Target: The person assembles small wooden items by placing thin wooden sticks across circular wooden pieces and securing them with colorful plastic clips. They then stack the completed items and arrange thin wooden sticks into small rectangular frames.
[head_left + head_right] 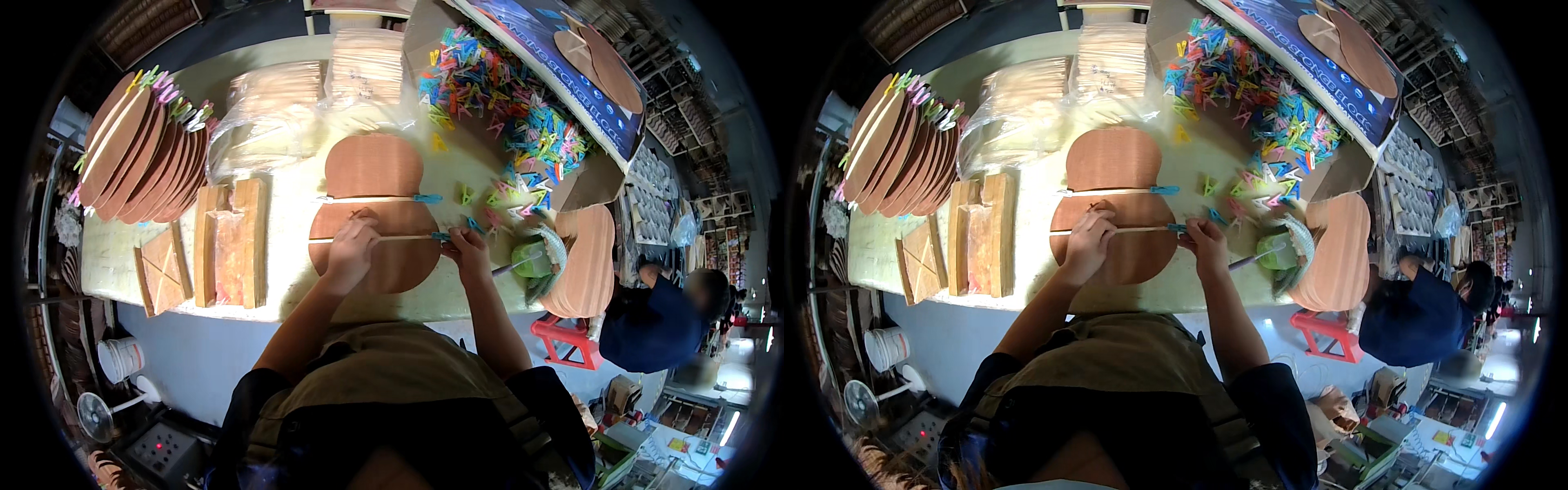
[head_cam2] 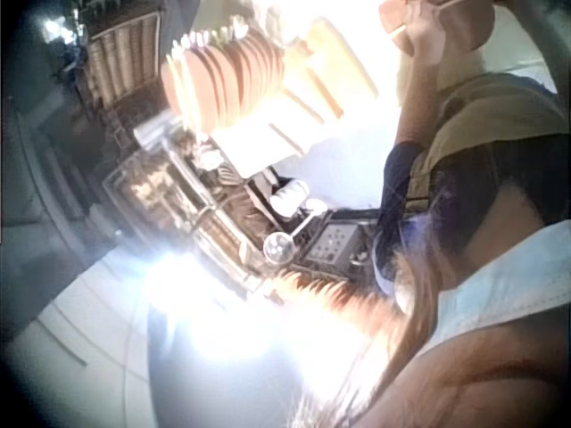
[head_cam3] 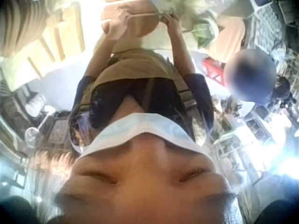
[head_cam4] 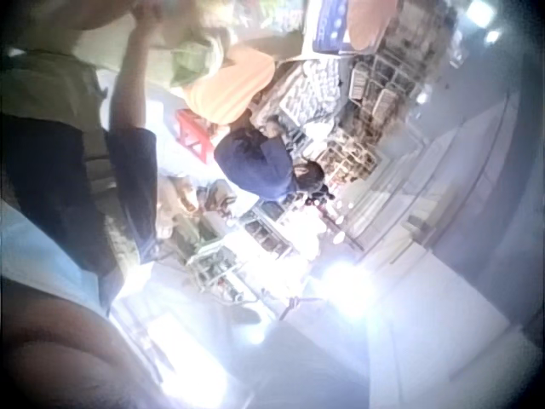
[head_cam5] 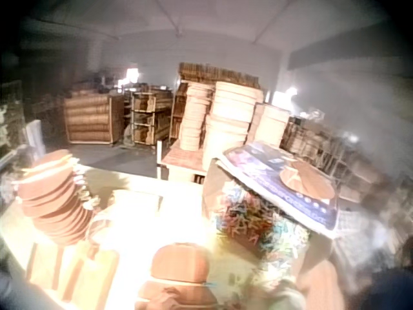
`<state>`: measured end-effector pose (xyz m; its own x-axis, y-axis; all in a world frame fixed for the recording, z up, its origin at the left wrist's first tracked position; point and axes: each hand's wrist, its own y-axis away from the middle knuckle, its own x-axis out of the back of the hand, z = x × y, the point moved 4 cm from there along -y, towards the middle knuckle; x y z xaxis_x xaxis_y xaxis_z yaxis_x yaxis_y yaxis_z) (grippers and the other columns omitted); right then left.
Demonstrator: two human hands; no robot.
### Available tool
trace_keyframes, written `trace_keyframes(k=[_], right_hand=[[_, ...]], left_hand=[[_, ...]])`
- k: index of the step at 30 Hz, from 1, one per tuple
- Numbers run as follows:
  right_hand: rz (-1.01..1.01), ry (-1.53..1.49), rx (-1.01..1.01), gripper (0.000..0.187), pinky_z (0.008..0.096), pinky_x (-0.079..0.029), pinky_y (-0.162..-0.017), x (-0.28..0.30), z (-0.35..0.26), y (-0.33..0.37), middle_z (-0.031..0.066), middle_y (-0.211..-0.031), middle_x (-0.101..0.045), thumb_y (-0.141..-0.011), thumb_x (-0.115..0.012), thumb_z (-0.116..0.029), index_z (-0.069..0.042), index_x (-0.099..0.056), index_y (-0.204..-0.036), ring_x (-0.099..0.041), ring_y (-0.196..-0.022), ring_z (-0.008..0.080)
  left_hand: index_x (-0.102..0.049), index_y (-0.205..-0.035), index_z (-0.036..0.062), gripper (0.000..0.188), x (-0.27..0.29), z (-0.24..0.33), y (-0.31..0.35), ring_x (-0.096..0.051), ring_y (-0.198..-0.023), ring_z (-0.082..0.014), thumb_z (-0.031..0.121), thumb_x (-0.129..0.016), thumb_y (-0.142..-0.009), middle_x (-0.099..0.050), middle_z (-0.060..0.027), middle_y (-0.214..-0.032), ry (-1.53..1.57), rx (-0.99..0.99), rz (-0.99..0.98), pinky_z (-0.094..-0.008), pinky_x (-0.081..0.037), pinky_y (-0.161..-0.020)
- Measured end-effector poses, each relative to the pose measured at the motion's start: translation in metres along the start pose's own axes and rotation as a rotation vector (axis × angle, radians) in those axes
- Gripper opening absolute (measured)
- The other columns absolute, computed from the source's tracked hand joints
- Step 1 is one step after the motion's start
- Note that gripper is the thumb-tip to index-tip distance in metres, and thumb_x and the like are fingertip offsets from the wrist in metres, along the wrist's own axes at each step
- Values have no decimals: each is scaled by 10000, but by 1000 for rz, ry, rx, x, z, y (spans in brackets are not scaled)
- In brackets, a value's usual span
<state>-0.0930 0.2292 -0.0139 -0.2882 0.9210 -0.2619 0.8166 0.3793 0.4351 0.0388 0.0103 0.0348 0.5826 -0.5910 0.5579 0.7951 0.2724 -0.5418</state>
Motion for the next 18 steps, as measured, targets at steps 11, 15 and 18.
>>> trace_keyframes(k=[11,15,18], right_hand=[[421,1542,434,481,490,-482,-731,12,-44,-125,196,-924,-613,-799,-662,-382,-62,-555,-1141,-599,-866,385],[179,1135,512,424,386,-499,-685,-54,-77,-128,165,-821,-631,-777,-705,-327,-50,-601,-1080,-635,-788,290],[-239,797,635,291,273,-481,-624,-132,-87,-113,104,-800,-643,-794,-712,-204,-39,-644,-1024,-609,-715,131]], left_hand=[[-563,-768,31,104,-4,-9,1,-582,-958,-322,-7,-649,-723,-612,-115,-962,24,-14,-3,-405,-465,-859],[-557,-770,33,114,0,-13,4,-577,-966,-313,1,-649,-710,-605,-103,-952,22,-10,23,-402,-456,-885],[-560,-777,34,119,3,-6,1,-574,-959,-309,11,-647,-700,-600,-100,-943,57,-13,12,-402,-452,-887]])
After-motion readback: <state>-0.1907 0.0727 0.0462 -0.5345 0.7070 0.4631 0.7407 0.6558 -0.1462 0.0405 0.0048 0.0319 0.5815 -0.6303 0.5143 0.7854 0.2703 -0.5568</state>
